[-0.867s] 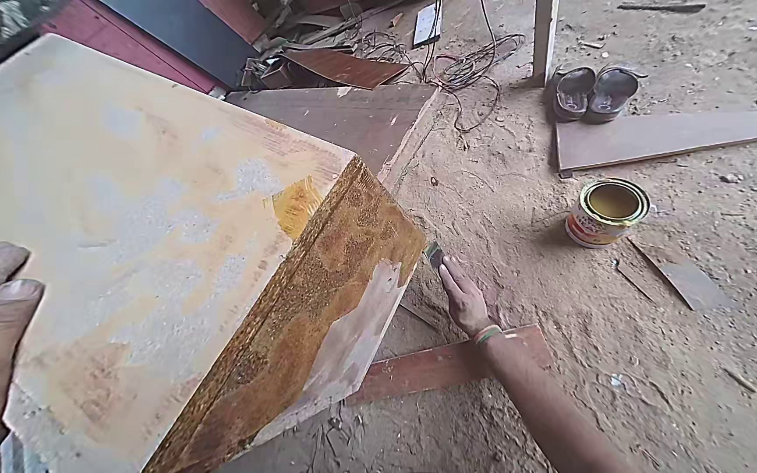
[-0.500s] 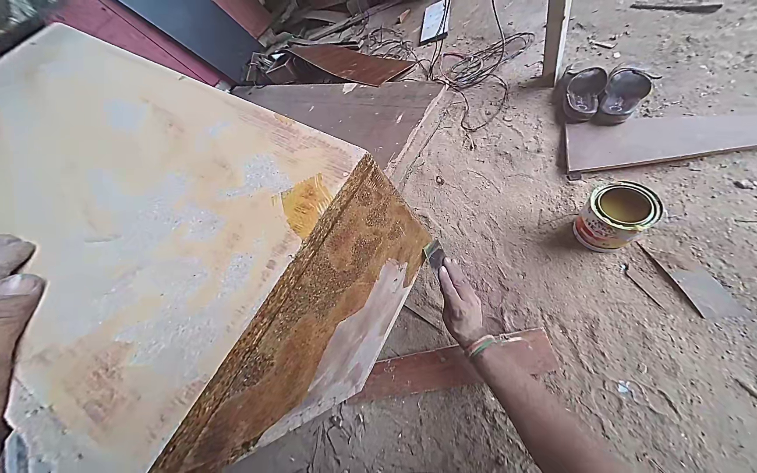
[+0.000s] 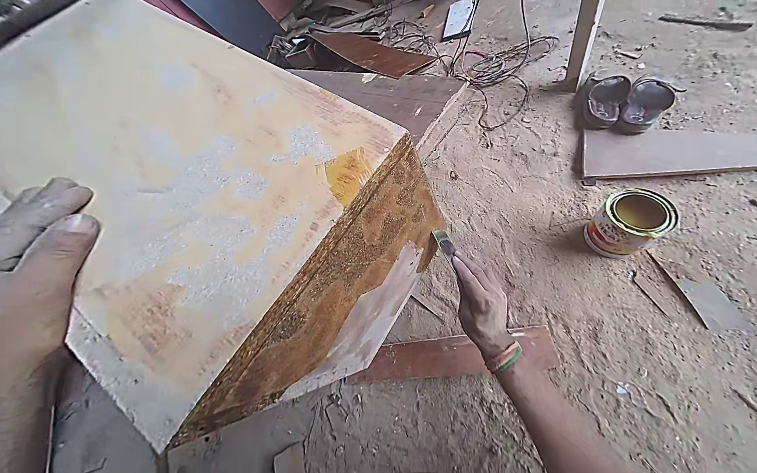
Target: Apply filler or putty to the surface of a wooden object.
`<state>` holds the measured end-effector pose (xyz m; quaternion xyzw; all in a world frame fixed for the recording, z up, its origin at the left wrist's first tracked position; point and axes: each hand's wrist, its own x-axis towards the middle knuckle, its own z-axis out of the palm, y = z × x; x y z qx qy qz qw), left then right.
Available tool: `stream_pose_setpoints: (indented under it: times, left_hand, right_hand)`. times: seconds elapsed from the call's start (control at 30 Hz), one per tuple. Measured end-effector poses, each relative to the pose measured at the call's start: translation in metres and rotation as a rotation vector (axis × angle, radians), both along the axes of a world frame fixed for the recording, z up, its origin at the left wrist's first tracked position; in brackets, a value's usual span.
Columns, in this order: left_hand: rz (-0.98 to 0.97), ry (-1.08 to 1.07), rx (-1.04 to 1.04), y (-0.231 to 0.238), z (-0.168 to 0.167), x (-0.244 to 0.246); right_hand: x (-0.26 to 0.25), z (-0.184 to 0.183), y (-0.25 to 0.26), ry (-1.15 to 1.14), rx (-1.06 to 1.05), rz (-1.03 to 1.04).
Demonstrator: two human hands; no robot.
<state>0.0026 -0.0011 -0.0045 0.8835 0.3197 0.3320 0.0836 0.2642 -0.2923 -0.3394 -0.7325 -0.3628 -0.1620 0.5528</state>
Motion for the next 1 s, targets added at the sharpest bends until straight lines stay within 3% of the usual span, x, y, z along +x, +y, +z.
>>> stream_pose_setpoints:
  times: [0.1, 0.2, 0.37, 0.53, 0.73, 1.0]
  left_hand:
    - [0.021, 0.019, 0.005, 0.007, -0.003, -0.007]
    - [0.041, 0.035, 0.015, -0.017, 0.006, 0.014]
    - [0.041, 0.028, 0.049, -0.003, 0.003, 0.006]
    - [0.06, 0.071, 0.071, -0.001, 0.005, 0.007]
    - [0.092, 0.111, 0.096, -0.008, 0.009, 0.01]
    - [0.108, 0.111, 0.111, -0.007, 0.008, 0.01]
  right_hand:
    - [-0.01, -0.018, -0.003, 0.043, 0.002, 0.055]
    - [-0.031, -0.039, -0.009, 0.072, -0.039, 0.088]
    - [-0.081, -0.067, -0.024, 0.047, -0.068, 0.194]
    - [-0.051, -0.028, -0.029, 0.179, -0.02, 0.002]
    - [-0.008, 0.026, -0.005, 0.243, 0.009, 0.059]
    - [-0.093, -0.032, -0.02, 0.094, 0.012, 0.234]
